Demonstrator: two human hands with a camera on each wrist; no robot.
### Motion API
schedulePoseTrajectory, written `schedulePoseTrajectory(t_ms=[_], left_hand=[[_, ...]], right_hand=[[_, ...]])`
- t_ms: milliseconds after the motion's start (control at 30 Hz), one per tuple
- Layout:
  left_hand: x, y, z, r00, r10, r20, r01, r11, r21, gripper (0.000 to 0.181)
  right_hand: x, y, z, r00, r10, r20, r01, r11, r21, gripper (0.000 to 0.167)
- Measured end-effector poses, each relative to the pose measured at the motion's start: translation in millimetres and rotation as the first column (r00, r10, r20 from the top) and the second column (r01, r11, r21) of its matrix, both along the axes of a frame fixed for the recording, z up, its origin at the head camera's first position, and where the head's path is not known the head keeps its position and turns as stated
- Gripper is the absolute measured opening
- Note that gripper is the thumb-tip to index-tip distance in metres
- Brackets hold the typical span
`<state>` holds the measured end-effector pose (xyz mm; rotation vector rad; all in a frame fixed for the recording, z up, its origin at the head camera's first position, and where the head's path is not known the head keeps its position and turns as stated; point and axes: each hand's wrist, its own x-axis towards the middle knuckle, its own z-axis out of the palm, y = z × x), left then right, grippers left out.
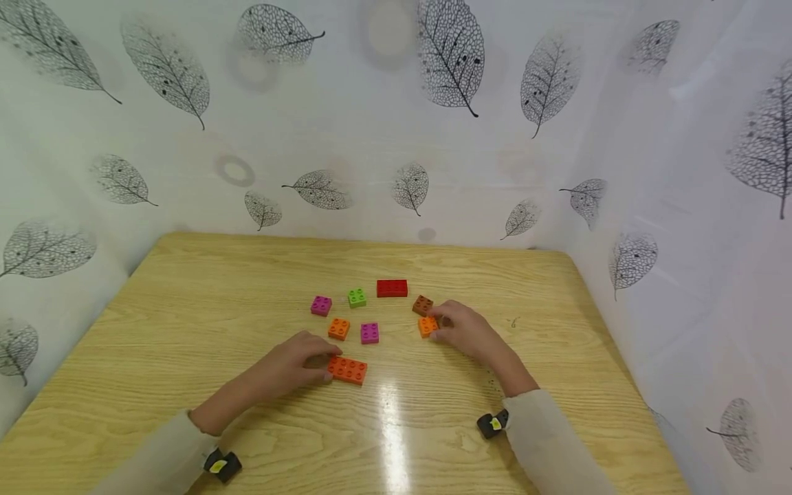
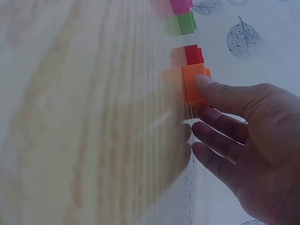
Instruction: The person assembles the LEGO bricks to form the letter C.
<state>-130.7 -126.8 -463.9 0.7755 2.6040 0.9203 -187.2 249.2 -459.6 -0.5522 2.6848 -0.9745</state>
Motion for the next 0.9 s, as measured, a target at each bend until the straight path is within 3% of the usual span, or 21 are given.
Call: schedulePoseTrajectory(t_ms=[267,500,900], left_hand=[[1.9,3.6,-2.1,1.0,0.023,0.016,-0.023,0.999,0.022,0.04],[3.9,9.4,-1.0,0.998,0.025,0.058,-0.027,0.999,0.046,0.037],[0.5,24.4,-2.3,0.999,0.035,0.036,-0.035,0.999,-0.011,0.034]], right_hand=[[2.1,-5,-1.2,0.999,-0.003,0.036,0.003,1.0,0.001,0.036],[11.7,-14,0.4,1.0,0.029,-0.005,-0.029,0.997,0.07,0.034],[31.8,-35,5.2,0.998,0.058,0.002,-0.057,0.986,0.157,0.038]])
